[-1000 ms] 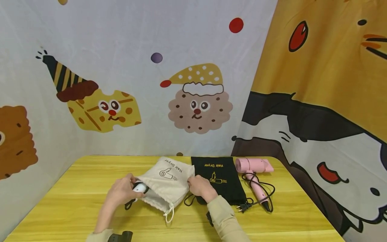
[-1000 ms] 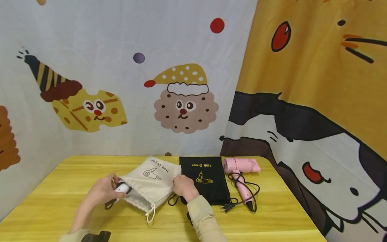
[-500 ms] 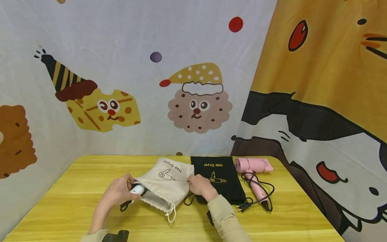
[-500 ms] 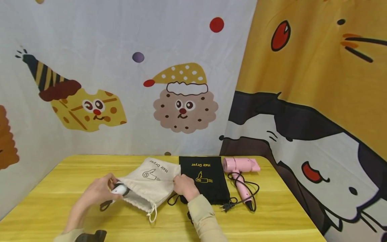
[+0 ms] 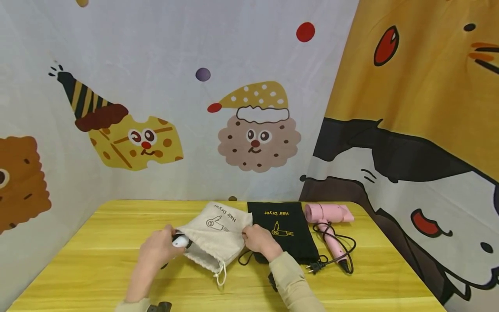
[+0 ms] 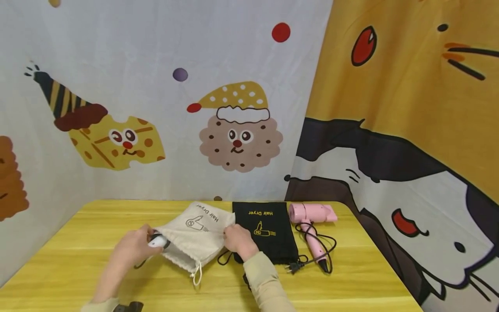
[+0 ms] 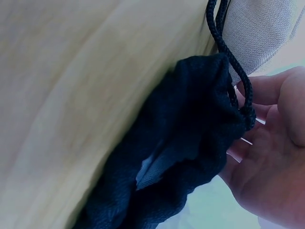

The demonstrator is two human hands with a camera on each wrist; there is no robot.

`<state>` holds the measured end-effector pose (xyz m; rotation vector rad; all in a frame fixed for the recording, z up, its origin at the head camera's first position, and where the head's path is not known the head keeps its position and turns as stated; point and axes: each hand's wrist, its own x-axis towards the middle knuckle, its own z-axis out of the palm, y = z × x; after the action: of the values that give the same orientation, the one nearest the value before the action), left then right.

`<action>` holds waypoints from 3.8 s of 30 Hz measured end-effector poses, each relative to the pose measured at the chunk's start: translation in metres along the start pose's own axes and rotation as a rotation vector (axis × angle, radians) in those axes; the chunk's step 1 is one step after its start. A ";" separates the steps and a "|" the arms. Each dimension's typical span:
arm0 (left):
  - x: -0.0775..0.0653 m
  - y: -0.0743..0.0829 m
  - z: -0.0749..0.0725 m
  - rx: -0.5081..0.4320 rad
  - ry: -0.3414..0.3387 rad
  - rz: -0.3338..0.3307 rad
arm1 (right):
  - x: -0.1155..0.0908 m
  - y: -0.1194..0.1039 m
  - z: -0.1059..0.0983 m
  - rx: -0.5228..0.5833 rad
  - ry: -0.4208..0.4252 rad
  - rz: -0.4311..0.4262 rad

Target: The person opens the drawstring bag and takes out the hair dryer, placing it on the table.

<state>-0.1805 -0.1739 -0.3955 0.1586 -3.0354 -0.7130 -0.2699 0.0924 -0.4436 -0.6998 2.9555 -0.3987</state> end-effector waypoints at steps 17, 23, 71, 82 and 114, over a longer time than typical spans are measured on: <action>0.005 -0.010 0.005 0.032 0.008 0.084 | 0.003 0.002 -0.010 0.008 0.104 -0.069; 0.005 -0.014 0.001 0.035 -0.006 0.120 | 0.004 0.004 -0.015 0.020 0.153 -0.095; 0.013 -0.036 0.011 -0.019 0.078 0.290 | 0.009 0.020 -0.006 0.040 0.238 -0.122; 0.008 -0.048 0.001 -0.014 0.061 0.237 | 0.009 0.026 -0.005 0.066 0.259 -0.066; 0.006 -0.047 0.008 0.030 0.039 0.237 | 0.009 0.025 -0.002 0.059 0.359 -0.025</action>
<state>-0.1825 -0.2133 -0.4237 -0.1819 -2.9591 -0.6371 -0.2893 0.1101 -0.4484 -0.7274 3.2514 -0.6764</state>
